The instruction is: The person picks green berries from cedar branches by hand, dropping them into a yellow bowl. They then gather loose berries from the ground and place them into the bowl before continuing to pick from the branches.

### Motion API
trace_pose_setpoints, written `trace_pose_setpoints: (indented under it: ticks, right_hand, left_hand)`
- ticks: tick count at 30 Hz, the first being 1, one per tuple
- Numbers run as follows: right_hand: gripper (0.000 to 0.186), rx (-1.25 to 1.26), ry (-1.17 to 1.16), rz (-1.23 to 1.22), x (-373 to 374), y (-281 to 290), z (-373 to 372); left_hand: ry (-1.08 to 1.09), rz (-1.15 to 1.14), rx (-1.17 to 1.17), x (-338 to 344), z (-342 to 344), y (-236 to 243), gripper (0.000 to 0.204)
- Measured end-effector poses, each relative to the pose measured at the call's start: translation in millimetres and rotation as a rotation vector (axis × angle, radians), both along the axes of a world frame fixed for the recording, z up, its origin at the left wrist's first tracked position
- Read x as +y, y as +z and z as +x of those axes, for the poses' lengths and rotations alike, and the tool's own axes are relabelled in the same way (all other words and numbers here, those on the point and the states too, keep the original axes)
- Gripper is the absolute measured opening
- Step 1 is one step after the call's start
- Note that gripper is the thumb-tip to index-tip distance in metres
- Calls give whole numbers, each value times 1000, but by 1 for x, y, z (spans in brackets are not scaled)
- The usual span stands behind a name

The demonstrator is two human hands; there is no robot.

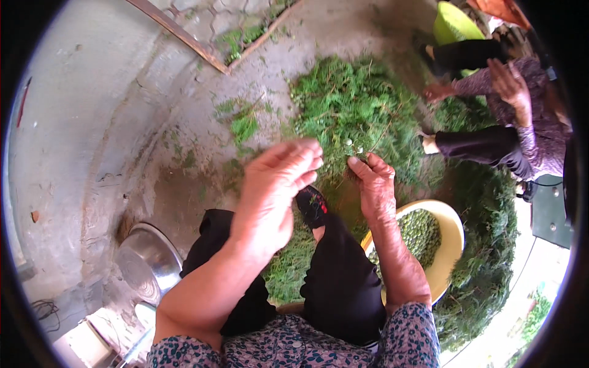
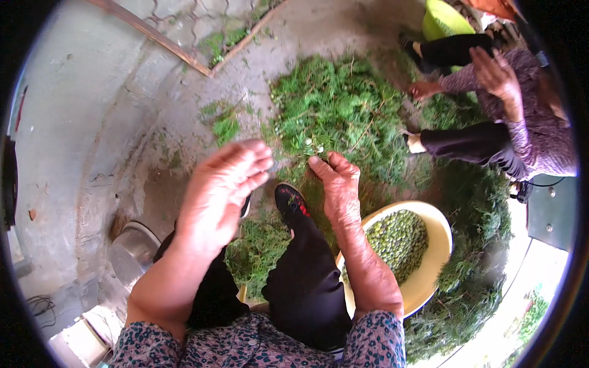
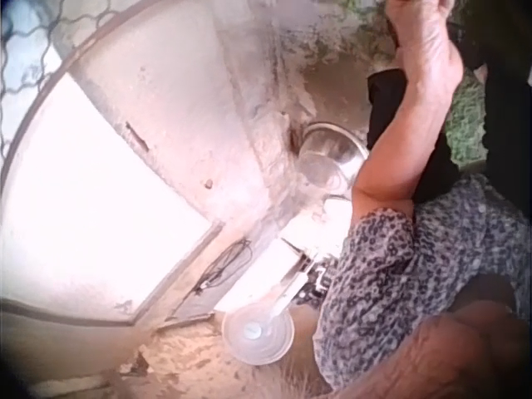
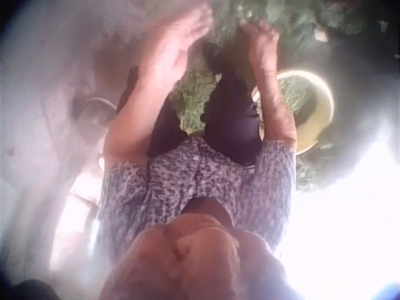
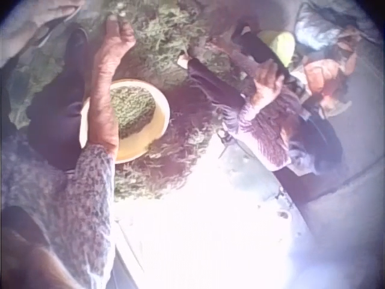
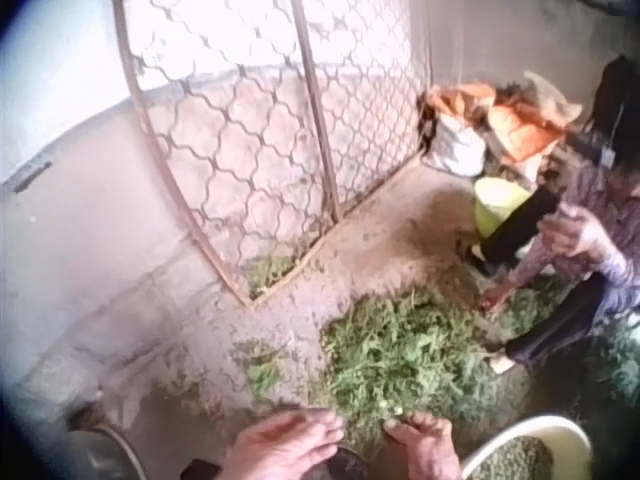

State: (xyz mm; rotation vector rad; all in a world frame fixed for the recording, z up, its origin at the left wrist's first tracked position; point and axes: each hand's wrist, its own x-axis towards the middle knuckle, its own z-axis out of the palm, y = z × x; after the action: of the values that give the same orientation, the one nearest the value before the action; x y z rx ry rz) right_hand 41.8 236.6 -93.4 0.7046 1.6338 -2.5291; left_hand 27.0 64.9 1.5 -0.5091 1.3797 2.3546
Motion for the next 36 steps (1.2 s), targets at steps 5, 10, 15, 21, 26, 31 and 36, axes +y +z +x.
trace_pose_setpoints:
  ticks: [5,10,15,21,26,31,36]
  right_hand:
    - [11,163,102,404,-14,97,9]
    - [11,471,42,1171,-29,152,49]
    - [21,743,-37,1502,-47,154,96]
    - [36,807,14,1548,-79,168,154]
    - [27,791,15,1117,-66,178,177]
    - [28,560,95,655,-46,177,169]
    - [14,436,15,177,-28,152,171]
  left_hand:
    - [-66,126,-40,22,23,10,18]
    - [40,358,142,32,67,37,19]
    - [90,281,317,31,120,65,19]
    - [147,366,187,-1,155,72,9]
    - [98,291,220,-12,171,74,9]
    - [-59,38,290,-3,181,71,14]
    - [-227,-52,351,14,179,58,17]
